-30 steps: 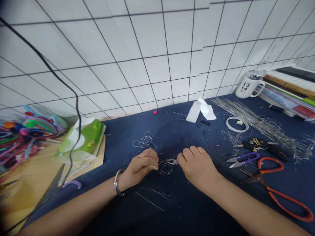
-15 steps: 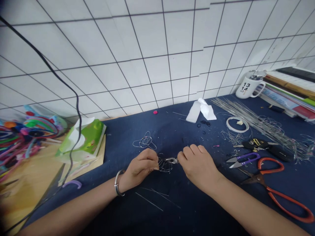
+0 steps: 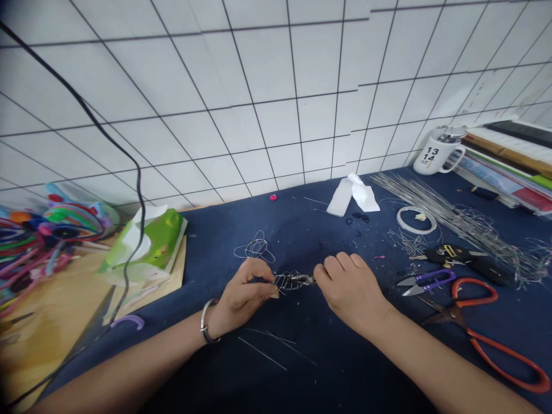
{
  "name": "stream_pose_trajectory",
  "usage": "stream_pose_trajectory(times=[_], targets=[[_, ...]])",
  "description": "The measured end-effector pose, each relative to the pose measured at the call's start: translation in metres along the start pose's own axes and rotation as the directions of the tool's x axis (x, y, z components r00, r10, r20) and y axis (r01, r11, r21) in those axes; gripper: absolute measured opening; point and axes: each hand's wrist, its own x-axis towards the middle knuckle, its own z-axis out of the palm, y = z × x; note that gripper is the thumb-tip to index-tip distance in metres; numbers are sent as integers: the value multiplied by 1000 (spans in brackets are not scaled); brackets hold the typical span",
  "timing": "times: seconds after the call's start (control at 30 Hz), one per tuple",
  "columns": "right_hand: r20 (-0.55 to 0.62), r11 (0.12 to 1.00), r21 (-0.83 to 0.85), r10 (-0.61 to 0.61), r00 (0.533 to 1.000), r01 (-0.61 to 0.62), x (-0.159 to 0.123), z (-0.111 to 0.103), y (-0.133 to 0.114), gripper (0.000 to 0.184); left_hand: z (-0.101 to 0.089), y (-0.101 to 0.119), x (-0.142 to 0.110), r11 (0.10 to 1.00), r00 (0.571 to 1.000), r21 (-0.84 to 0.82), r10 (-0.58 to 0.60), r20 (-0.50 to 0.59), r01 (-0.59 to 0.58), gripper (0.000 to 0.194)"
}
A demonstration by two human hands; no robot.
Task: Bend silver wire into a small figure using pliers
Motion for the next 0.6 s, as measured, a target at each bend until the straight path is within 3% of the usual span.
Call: stream_pose_trajectory(times=[0.13, 0.27, 0.6], targets=[[4, 1000, 4, 19, 1000, -19, 1, -2, 0, 16, 2, -2, 0, 986, 993, -135, -103, -59, 95, 18], [4, 998, 42, 37, 999, -37, 2, -2, -1, 15, 5, -4, 3, 929, 951, -282, -282, -124, 239, 7], [71, 992, 108, 54, 996, -61, 1, -2, -2, 13, 12, -6, 5, 688, 869, -628, -493, -36, 364, 7]])
